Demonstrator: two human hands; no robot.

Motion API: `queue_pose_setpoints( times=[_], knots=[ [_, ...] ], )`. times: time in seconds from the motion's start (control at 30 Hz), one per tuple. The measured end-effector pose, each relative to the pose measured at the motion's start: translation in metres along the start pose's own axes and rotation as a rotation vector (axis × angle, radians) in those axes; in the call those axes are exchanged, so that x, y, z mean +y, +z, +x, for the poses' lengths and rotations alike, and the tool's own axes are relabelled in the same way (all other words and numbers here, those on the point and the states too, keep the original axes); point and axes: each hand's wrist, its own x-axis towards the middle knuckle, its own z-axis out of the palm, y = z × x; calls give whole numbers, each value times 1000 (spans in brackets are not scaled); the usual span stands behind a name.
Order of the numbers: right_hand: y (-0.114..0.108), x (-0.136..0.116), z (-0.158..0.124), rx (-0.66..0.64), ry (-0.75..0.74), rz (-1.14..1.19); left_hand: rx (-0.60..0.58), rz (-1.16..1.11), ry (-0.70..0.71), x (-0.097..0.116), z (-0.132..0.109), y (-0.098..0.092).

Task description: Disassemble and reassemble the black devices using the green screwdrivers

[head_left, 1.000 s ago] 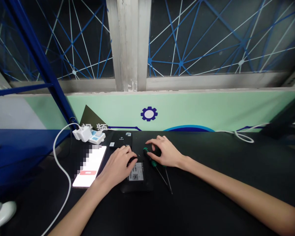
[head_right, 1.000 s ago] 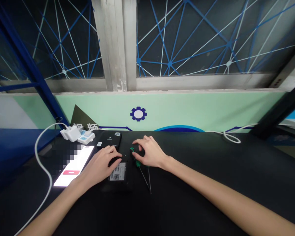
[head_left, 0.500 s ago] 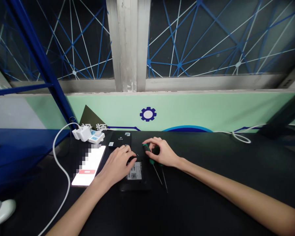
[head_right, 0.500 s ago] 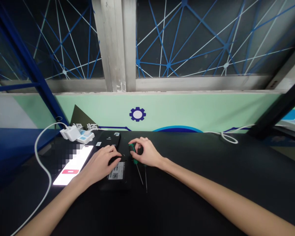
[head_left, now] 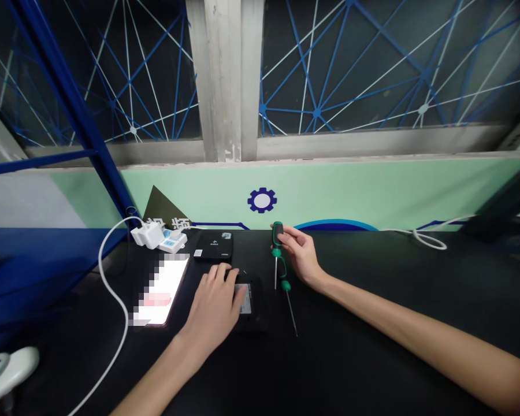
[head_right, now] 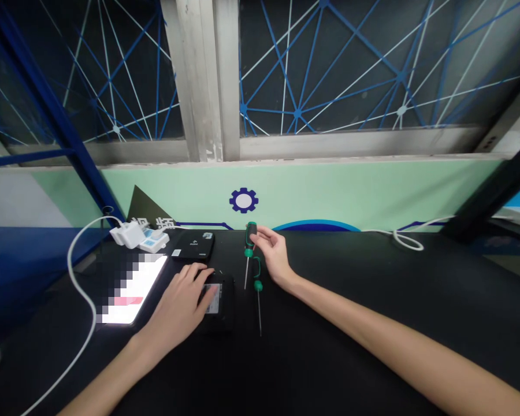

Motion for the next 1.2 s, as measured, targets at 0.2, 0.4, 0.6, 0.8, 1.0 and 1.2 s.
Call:
queue_pose_setpoints(
  times=[0.2,0.4,0.6,0.8,1.0,1.2],
  knots=[
    [4,-6,1,80,-20,40,48,-116,-56,4,-3,7],
    [5,-8,1,44,-21,-1,109,-208,-35,0,-2,9],
    [4,-7,4,69,-51,-14,108,-150,-41,1,-3,8],
    [5,-12,3,67,-81,-81,106,-120,-40,1,-3,7],
    [11,-31,1,18,-191,-245,122,-154,-15,1,-1,8],
    [14,-37,-3,-42,-205,-256,116,-189,-29,-1,0,11]
  ],
)
